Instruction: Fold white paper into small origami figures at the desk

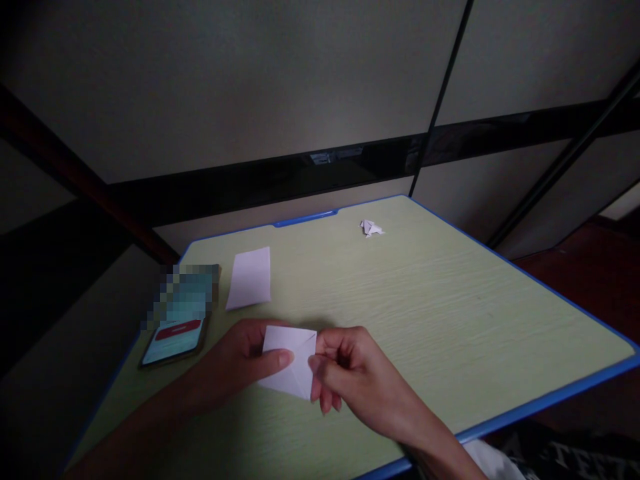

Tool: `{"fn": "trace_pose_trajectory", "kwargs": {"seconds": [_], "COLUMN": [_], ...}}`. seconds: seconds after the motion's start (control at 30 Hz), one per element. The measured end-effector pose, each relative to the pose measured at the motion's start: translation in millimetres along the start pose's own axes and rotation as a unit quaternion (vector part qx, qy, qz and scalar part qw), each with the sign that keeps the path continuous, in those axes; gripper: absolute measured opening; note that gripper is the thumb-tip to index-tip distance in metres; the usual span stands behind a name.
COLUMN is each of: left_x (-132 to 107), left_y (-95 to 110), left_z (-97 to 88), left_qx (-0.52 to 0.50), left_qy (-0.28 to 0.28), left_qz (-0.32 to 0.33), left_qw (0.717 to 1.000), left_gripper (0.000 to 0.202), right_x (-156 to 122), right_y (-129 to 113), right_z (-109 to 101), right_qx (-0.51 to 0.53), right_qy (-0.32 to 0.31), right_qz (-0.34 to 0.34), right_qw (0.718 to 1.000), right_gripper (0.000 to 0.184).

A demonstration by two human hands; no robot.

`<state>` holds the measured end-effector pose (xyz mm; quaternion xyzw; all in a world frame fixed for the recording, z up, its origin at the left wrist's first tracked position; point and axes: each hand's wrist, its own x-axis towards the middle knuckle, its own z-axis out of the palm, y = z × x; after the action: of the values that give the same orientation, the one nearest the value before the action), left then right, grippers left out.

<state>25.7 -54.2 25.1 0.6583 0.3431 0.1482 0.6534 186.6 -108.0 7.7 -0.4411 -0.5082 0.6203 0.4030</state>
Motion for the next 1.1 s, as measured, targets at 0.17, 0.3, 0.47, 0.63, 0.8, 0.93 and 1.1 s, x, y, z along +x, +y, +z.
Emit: {"fn": "trace_pose_trajectory", "kwargs": {"seconds": [0.17, 0.3, 0.47, 0.63, 0.8, 0.93, 1.1], "left_x": [1, 2, 5, 4, 0, 1, 4], "left_y": [-2, -5, -5, -3, -4, -4, -2], "left_z": [-1.7, -3.2, -1.7, 4.1, 7.3, 10.3, 9.9], "left_qx": [0.030, 0.037, -0.013, -0.025, 0.026, 0.056, 0.001], "left_qy": [0.006, 0.022, 0.045, 0.034, -0.001, 0.020, 0.151], "left_qz": [-0.005, -0.004, -0.016, -0.033, -0.055, -0.002, 0.052], "left_qw": [1.000, 0.999, 0.999, 0.999, 0.998, 0.998, 0.987], "left_gripper": [0.014, 0.015, 0.017, 0.017, 0.013, 0.018, 0.025], "right_x": [0, -1, 3, 4, -2, -3, 0], "right_y": [2, 3, 1, 4, 3, 1, 5], "right_z": [0, -1, -2, -2, 0, 3, 5], "right_qx": [0.011, 0.020, 0.038, 0.008, -0.068, -0.102, -0.110], "right_qy": [-0.027, -0.031, 0.056, 0.084, 0.073, 0.041, 0.038], "right_qz": [-0.011, -0.017, -0.042, -0.044, -0.062, -0.076, -0.058], "right_qw": [1.000, 0.999, 0.997, 0.995, 0.993, 0.991, 0.991], "right_gripper": [0.027, 0.029, 0.029, 0.022, 0.027, 0.031, 0.021]}}
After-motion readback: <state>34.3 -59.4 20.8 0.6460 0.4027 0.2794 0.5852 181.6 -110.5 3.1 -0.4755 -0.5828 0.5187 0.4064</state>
